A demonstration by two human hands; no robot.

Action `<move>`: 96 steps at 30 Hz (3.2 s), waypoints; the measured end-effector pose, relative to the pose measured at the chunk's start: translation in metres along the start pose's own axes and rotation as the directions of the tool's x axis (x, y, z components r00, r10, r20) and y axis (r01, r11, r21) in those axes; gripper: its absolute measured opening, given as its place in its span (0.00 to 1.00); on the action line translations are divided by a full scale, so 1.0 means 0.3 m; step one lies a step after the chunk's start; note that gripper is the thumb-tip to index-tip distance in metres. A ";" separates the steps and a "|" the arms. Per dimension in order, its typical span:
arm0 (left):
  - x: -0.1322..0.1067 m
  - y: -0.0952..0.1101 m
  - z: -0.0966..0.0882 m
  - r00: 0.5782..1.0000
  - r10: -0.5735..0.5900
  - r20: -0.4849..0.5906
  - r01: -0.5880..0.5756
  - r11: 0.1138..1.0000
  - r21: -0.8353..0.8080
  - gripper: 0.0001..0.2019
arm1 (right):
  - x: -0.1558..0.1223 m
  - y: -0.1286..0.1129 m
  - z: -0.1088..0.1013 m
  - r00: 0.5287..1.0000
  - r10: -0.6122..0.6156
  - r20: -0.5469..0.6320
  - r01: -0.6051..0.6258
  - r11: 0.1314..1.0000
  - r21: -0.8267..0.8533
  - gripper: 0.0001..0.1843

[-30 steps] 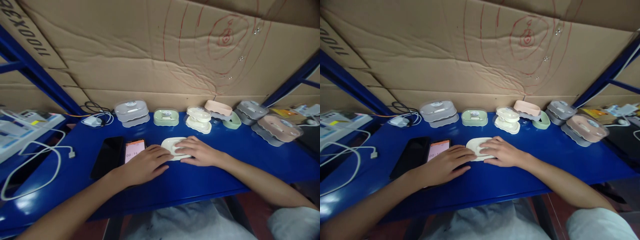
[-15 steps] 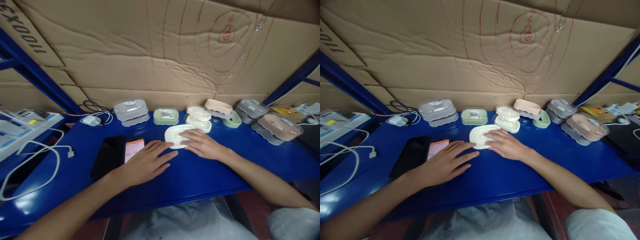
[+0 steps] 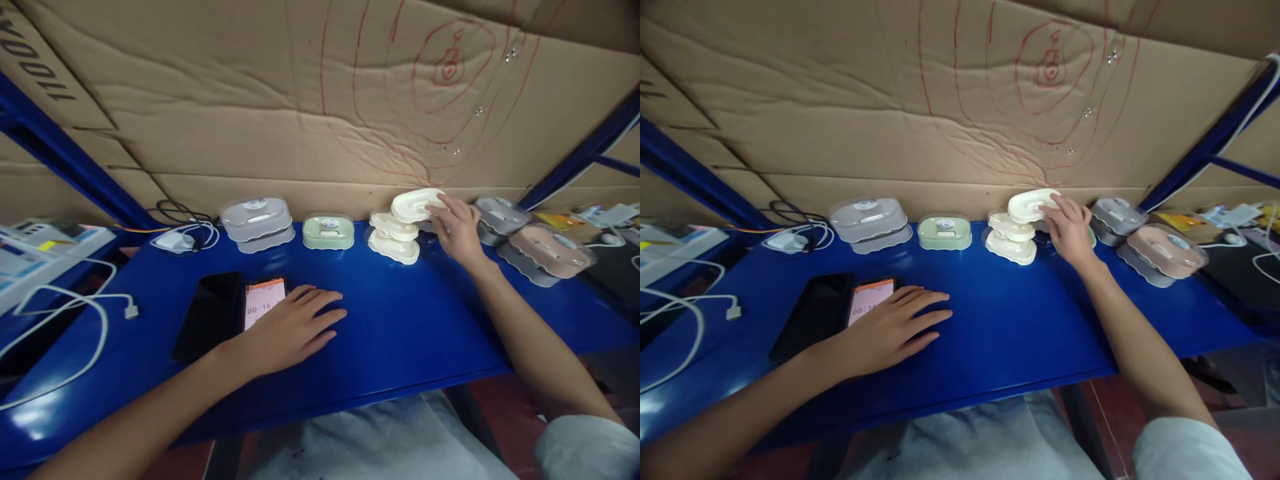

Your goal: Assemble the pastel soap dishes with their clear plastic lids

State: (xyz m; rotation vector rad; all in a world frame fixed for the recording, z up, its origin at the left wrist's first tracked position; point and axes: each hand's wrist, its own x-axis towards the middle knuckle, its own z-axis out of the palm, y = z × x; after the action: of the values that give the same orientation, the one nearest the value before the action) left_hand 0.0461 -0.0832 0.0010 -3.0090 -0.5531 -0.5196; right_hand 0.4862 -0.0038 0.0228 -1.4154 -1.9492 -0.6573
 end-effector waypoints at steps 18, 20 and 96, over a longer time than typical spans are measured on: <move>-0.001 -0.012 -0.007 0.998 -0.055 0.006 0.055 0.994 -0.094 0.11 | 0.179 -0.543 0.273 0.850 -0.375 0.370 0.262 0.910 0.321 0.26; 0.002 -0.016 -0.009 0.998 -0.055 -0.011 0.054 0.998 -0.040 0.11 | 0.167 -0.542 0.239 0.849 -0.386 0.362 0.262 0.901 0.345 0.23; -0.004 -0.122 -0.042 0.837 -0.453 -0.308 0.492 0.868 0.061 0.16 | 0.035 -0.296 -0.012 0.936 -0.307 0.169 0.309 0.951 0.018 0.17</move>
State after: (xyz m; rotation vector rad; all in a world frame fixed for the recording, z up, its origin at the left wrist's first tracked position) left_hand 0.0282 -0.0506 0.0115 -2.5801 -1.2605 -0.8777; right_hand 0.3999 -0.0260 0.0303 -1.2140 -2.3353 -0.7041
